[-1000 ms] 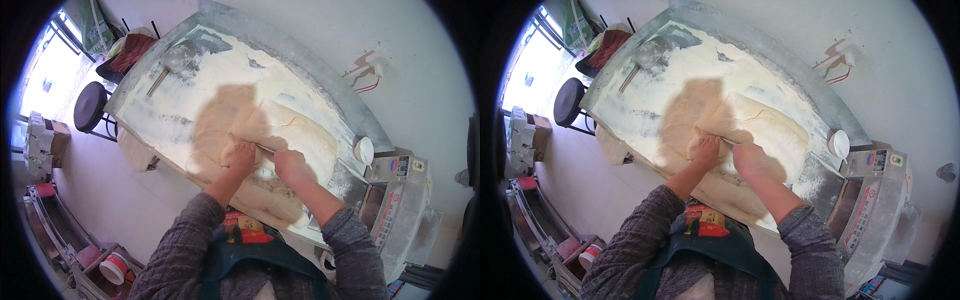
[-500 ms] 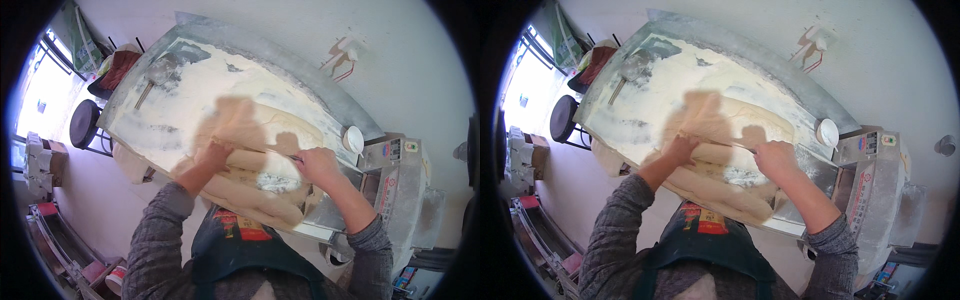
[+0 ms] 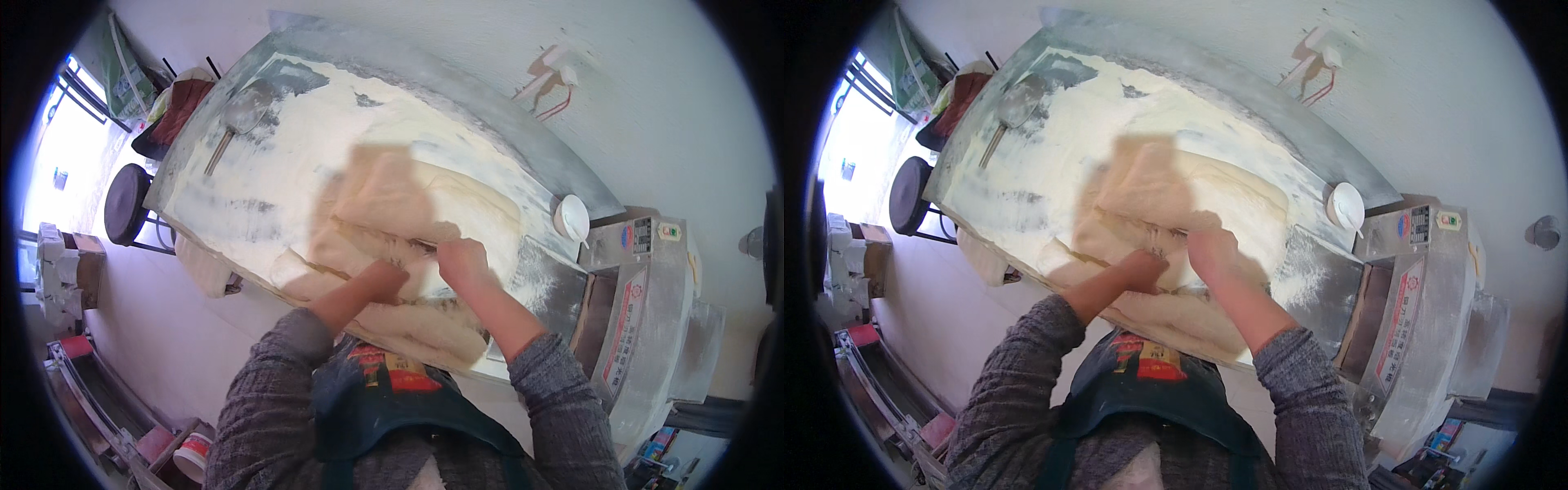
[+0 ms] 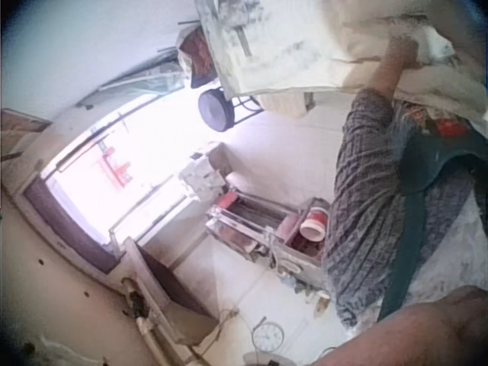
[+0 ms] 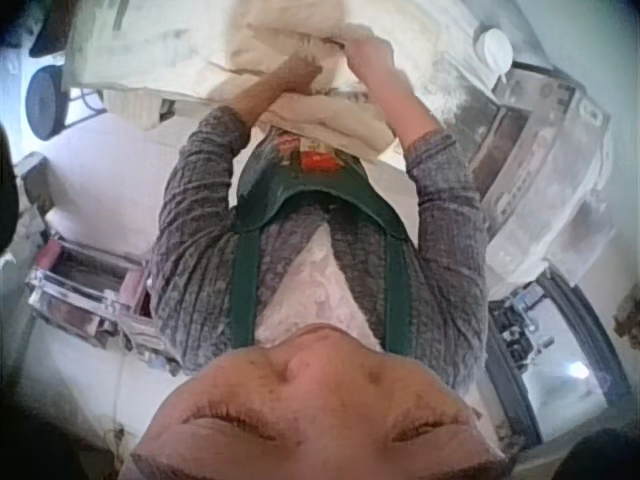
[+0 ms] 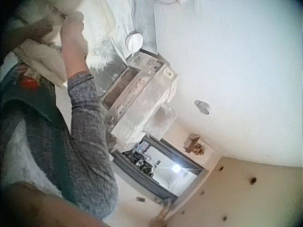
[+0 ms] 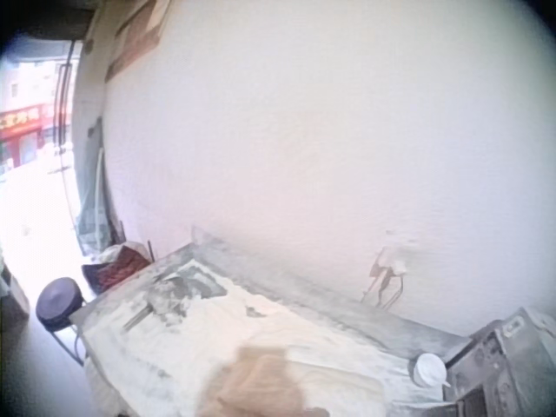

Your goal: The person sweeps debris into a dustpan outside, then enters a kitchen and lights a gas stove. They move to a worktable, cut a large sheet of dough into strips, and roll the strips into small dough balls, placing them on the table.

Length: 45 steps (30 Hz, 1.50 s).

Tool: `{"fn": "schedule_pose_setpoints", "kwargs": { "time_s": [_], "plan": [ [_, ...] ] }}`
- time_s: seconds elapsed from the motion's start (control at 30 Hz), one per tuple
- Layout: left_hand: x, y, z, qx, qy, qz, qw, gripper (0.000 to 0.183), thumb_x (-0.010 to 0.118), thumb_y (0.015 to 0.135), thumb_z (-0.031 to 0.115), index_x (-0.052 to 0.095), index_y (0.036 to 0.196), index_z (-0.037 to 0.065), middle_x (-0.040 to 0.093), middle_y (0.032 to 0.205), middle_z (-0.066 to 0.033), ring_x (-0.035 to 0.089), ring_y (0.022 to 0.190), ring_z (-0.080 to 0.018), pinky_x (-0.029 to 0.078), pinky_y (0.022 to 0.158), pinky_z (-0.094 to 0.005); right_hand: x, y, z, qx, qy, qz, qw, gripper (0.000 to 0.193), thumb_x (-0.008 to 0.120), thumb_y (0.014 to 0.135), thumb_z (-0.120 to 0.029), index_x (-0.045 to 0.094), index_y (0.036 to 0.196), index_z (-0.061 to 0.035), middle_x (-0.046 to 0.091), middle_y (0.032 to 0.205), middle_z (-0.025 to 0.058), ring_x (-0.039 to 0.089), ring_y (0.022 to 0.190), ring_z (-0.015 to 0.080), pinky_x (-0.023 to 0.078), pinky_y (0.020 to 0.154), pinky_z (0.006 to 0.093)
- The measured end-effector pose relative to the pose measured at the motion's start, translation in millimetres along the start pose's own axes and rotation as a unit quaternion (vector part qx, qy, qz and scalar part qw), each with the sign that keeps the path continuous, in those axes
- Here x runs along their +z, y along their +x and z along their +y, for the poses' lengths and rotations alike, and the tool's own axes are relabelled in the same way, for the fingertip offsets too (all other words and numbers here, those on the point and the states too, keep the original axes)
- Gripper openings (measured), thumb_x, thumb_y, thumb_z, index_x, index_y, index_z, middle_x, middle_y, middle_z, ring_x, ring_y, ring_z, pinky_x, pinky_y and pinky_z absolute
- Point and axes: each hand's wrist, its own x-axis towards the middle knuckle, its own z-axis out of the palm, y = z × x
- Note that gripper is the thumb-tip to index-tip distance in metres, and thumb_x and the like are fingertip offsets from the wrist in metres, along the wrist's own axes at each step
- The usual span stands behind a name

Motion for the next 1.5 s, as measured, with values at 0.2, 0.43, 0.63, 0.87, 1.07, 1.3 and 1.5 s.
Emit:
{"fn": "schedule_pose_setpoints", "kwargs": {
  "time_s": [0.2, 0.43, 0.63, 0.87, 1.07, 1.3, 1.5],
  "plan": [
    [-17, -21, -23, -0.087, 0.063, 0.014, 0.994, 0.073, 0.071, 0.061, 0.046, 0.047, 0.118, 0.010, 0.055, 0.107, -0.0161, 0.057, 0.092, -0.0310, 0.045, 0.079, -0.0417, -55, -60, 60, -0.013, 0.041, 0.003, 0.999, 0.014, 0.056, 0.073, -0.017, 0.065, 0.081, -0.0103, 0.064, 0.073, 0.0129, 0.063, 0.071, 0.0290, 0.049, 0.062, 0.0395],
    [10, 47, 33, -0.017, 0.048, 0.140, 0.989, 0.079, 0.074, 0.058, 0.041, 0.040, 0.118, 0.001, 0.044, 0.117, -0.0163, 0.042, 0.111, -0.0323, 0.035, 0.092, -0.0406, -21, -55, 79, 0.041, -0.042, -0.066, 0.996, 0.016, 0.056, 0.074, -0.020, 0.065, 0.084, -0.0129, 0.063, 0.073, 0.0112, 0.063, 0.069, 0.0271, 0.049, 0.062, 0.0399],
    [22, 67, 53, -0.023, -0.019, 0.187, 0.982, 0.056, 0.072, 0.060, 0.032, 0.051, 0.103, 0.002, 0.056, 0.100, -0.0169, 0.053, 0.095, -0.0323, 0.042, 0.084, -0.0406, 19, -31, 73, 0.044, 0.023, -0.044, 0.998, 0.017, 0.050, 0.074, -0.010, 0.066, 0.078, -0.0063, 0.064, 0.079, 0.0140, 0.064, 0.075, 0.0280, 0.051, 0.065, 0.0391],
    [-1, 40, 36, 0.011, -0.021, -0.103, 0.994, 0.067, 0.071, 0.062, 0.046, 0.051, 0.112, 0.006, 0.059, 0.102, -0.0162, 0.056, 0.096, -0.0319, 0.044, 0.081, -0.0407, 0, -45, 91, 0.015, 0.014, 0.000, 1.000, 0.014, 0.056, 0.076, -0.021, 0.065, 0.077, -0.0114, 0.064, 0.072, 0.0116, 0.062, 0.068, 0.0286, 0.049, 0.062, 0.0409],
    [0, 60, 66, -0.001, -0.002, 0.046, 0.999, 0.084, 0.072, 0.060, 0.049, 0.039, 0.122, 0.004, 0.048, 0.118, -0.0166, 0.047, 0.110, -0.0293, 0.041, 0.087, -0.0417, -43, -103, 136, 0.054, -0.001, -0.053, 0.997, 0.013, 0.053, 0.074, -0.015, 0.063, 0.077, -0.0071, 0.062, 0.071, 0.0139, 0.062, 0.069, 0.0297, 0.049, 0.062, 0.0409],
    [47, 130, 100, -0.028, -0.033, 0.173, 0.984, 0.073, 0.073, 0.059, 0.038, 0.044, 0.116, 0.003, 0.054, 0.104, -0.0182, 0.051, 0.099, -0.0319, 0.040, 0.086, -0.0406, 28, -57, 148, 0.080, -0.017, -0.034, 0.996, 0.014, 0.055, 0.072, -0.014, 0.066, 0.072, -0.0065, 0.063, 0.072, 0.0139, 0.063, 0.071, 0.0297, 0.050, 0.064, 0.0398],
    [47, 109, 107, 0.123, -0.087, -0.032, 0.988, 0.045, 0.068, 0.065, 0.026, 0.055, 0.106, 0.011, 0.059, 0.100, -0.0172, 0.058, 0.091, -0.0327, 0.046, 0.078, -0.0424, 37, -60, 155, 0.056, -0.008, -0.028, 0.998, 0.016, 0.055, 0.075, -0.020, 0.064, 0.072, -0.0067, 0.063, 0.073, 0.0142, 0.063, 0.070, 0.0299, 0.049, 0.063, 0.0410]
  ]
}}
